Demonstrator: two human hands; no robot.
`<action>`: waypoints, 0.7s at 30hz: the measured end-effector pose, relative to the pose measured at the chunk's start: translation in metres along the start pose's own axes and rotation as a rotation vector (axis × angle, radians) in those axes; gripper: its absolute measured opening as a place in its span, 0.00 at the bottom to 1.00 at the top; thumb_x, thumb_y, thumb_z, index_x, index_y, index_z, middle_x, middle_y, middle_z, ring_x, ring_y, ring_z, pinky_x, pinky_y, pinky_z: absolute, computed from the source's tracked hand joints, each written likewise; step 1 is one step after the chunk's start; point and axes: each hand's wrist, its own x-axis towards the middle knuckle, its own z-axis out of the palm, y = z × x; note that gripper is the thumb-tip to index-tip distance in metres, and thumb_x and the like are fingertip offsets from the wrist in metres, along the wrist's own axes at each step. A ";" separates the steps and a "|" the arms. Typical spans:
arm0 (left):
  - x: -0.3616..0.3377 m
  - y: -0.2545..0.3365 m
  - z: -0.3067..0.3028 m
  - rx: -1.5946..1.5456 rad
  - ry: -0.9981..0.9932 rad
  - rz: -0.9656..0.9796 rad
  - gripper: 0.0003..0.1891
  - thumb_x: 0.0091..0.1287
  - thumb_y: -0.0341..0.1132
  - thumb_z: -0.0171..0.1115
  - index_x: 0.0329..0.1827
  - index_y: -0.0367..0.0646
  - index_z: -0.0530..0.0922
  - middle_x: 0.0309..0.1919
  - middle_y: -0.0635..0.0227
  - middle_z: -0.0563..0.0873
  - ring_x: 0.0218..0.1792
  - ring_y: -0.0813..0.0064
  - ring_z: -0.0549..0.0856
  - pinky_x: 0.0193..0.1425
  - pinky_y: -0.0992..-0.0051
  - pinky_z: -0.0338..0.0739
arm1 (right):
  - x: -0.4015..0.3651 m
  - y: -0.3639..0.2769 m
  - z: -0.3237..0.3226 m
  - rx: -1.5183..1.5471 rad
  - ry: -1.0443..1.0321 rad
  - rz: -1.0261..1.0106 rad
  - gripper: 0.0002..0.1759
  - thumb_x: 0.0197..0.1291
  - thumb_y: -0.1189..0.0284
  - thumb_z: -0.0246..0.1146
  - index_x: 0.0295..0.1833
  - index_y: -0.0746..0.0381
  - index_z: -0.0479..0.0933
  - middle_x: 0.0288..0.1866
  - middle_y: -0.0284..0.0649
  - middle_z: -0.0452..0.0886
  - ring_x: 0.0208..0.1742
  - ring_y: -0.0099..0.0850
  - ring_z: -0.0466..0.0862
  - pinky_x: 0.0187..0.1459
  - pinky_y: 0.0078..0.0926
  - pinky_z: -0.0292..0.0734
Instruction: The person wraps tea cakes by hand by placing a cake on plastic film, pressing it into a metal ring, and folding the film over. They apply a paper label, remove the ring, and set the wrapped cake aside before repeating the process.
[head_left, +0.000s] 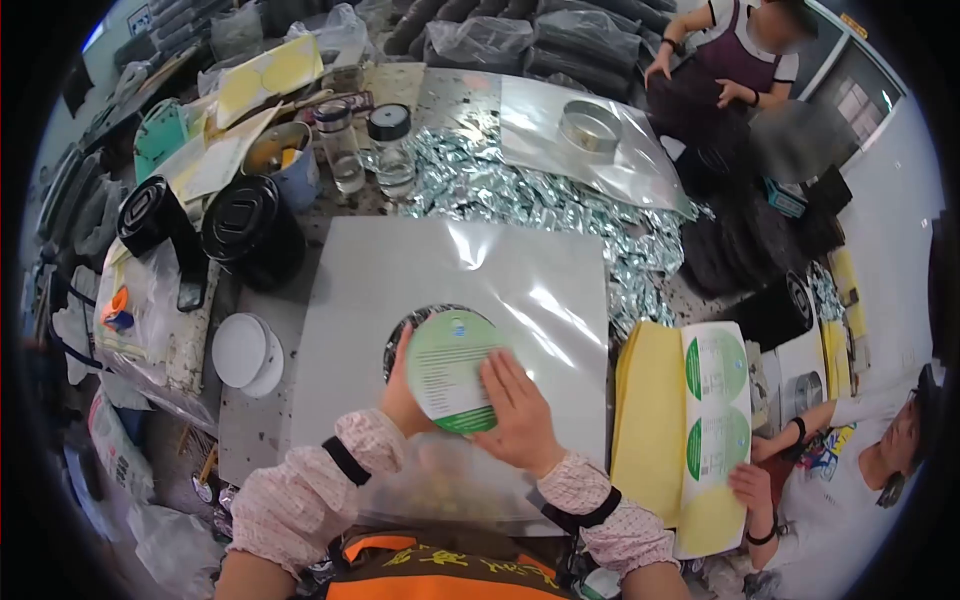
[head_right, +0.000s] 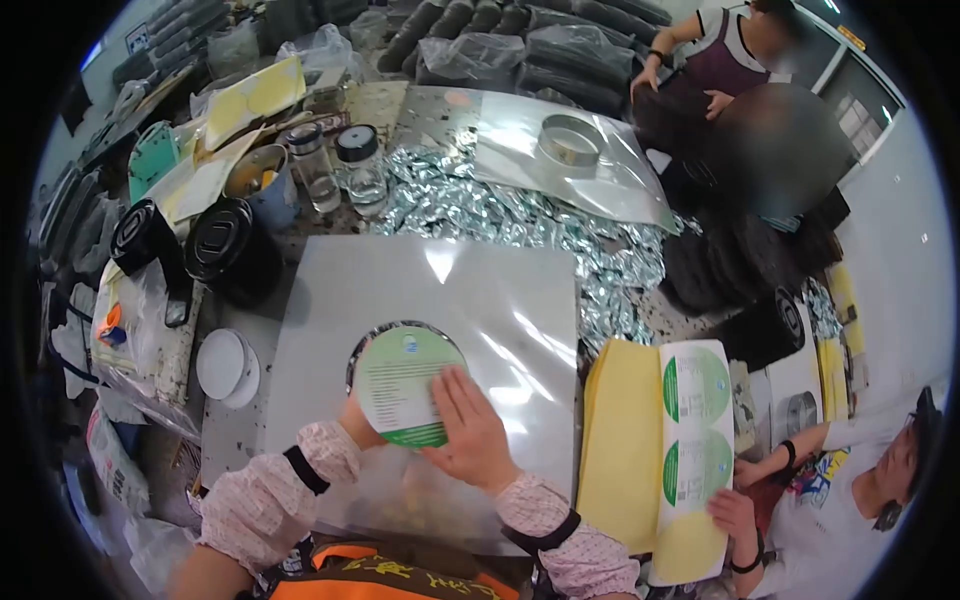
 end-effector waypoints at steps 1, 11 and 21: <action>-0.002 -0.006 0.001 0.198 0.000 0.099 0.33 0.73 0.57 0.51 0.78 0.55 0.66 0.77 0.65 0.69 0.80 0.58 0.61 0.83 0.42 0.41 | 0.010 0.001 0.007 -0.001 -0.038 0.011 0.56 0.51 0.44 0.72 0.74 0.75 0.63 0.75 0.64 0.66 0.78 0.54 0.66 0.75 0.46 0.64; 0.000 -0.019 0.015 -0.015 0.115 0.070 0.34 0.72 0.55 0.54 0.78 0.50 0.66 0.76 0.62 0.69 0.80 0.57 0.59 0.83 0.41 0.38 | 0.062 0.015 0.045 0.875 -0.024 0.334 0.52 0.69 0.40 0.54 0.82 0.69 0.49 0.82 0.59 0.55 0.83 0.54 0.55 0.79 0.59 0.43; 0.011 -0.001 -0.037 -0.484 0.376 -0.054 0.21 0.79 0.33 0.45 0.70 0.34 0.73 0.71 0.53 0.76 0.73 0.58 0.73 0.77 0.64 0.63 | 0.073 -0.014 0.059 -0.035 -0.302 0.120 0.44 0.60 0.52 0.66 0.78 0.58 0.63 0.83 0.53 0.55 0.85 0.56 0.48 0.76 0.73 0.42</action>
